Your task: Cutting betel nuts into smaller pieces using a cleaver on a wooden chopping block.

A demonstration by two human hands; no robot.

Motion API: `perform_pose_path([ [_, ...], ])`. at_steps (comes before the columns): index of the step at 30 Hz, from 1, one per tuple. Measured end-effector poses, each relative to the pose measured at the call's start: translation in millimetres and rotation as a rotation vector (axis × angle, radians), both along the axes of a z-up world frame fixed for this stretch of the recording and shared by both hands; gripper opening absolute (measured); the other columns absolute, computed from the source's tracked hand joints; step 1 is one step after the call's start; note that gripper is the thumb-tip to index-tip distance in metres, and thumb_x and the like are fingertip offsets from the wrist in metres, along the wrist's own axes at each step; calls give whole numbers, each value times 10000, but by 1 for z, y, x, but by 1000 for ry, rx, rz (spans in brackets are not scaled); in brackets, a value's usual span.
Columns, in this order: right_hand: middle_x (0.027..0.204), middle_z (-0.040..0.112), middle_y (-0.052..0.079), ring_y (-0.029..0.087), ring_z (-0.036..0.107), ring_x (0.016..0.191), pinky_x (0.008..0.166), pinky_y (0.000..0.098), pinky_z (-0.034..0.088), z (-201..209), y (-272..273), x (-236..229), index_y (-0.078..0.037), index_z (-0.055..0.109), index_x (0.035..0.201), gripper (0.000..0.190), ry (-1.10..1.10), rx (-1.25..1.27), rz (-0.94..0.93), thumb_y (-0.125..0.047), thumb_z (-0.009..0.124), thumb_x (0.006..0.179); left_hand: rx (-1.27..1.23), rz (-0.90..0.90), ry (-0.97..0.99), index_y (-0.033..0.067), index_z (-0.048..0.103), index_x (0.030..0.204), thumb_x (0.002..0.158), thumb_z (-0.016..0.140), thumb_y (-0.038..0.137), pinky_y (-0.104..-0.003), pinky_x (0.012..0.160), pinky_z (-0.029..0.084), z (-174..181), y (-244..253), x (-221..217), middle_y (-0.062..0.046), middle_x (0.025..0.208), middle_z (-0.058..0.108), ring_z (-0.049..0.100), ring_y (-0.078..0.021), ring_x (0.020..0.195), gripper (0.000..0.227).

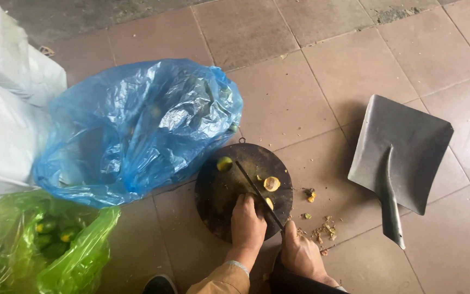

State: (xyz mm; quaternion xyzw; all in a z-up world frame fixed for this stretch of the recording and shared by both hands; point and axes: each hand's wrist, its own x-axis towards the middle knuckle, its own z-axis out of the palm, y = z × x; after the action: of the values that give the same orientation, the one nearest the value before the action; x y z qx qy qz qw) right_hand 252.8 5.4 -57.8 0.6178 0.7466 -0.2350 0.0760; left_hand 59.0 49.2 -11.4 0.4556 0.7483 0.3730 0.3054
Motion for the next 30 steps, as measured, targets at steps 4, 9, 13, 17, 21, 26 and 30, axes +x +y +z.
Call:
perform_pose_path([
  [4,638,720,135,509,691,567,571,638,563,5,3,-5,-168,413,1140,289,-26,-23,4,-79,501,879,17,-20,-32,26,692,1145,834,671,-45,-526,969,637,-17,-3,4,-211,1141,753,753,-466,1091,319],
  [9,692,700,103,482,687,568,549,640,569,9,1,-2,-139,444,1256,390,-18,7,95,-80,533,881,89,9,37,9,716,1072,779,703,-67,-506,987,621,-30,-5,6,-232,1093,765,760,-465,1044,303],
  [13,768,735,131,529,669,727,716,580,568,35,-7,17,-205,367,1030,214,0,-296,-78,-132,535,920,85,6,43,9,702,1057,740,616,-129,-521,973,634,-22,-5,4,-218,1091,756,751,-466,1045,356],
  [17,595,610,128,450,579,534,560,590,460,25,-8,17,-196,404,1054,167,2,-229,-92,-116,523,968,103,-6,-48,27,628,1019,827,642,-83,-500,928,639,-11,-13,13,-183,1095,719,751,-420,1013,221],
  [21,1025,858,255,547,815,986,907,659,606,53,37,-20,-237,332,1509,564,-60,-395,-135,-367,580,1019,-286,222,-616,205,802,1326,1089,422,530,-379,1246,475,6,-21,37,-66,1447,808,696,-164,1363,553],
  [26,919,863,221,558,776,963,828,632,594,39,38,-21,-185,443,1220,307,39,-207,-100,-323,603,997,151,-118,62,17,554,1363,1057,656,136,-594,1033,487,-73,-49,24,-276,1321,617,633,-531,1179,345],
  [30,656,719,210,575,689,813,627,577,465,64,25,-6,-168,502,963,277,392,-36,-300,-341,707,1033,289,26,114,66,664,1333,948,564,-21,-504,1030,560,-42,-26,-23,-196,1245,684,690,-412,1127,407],
])
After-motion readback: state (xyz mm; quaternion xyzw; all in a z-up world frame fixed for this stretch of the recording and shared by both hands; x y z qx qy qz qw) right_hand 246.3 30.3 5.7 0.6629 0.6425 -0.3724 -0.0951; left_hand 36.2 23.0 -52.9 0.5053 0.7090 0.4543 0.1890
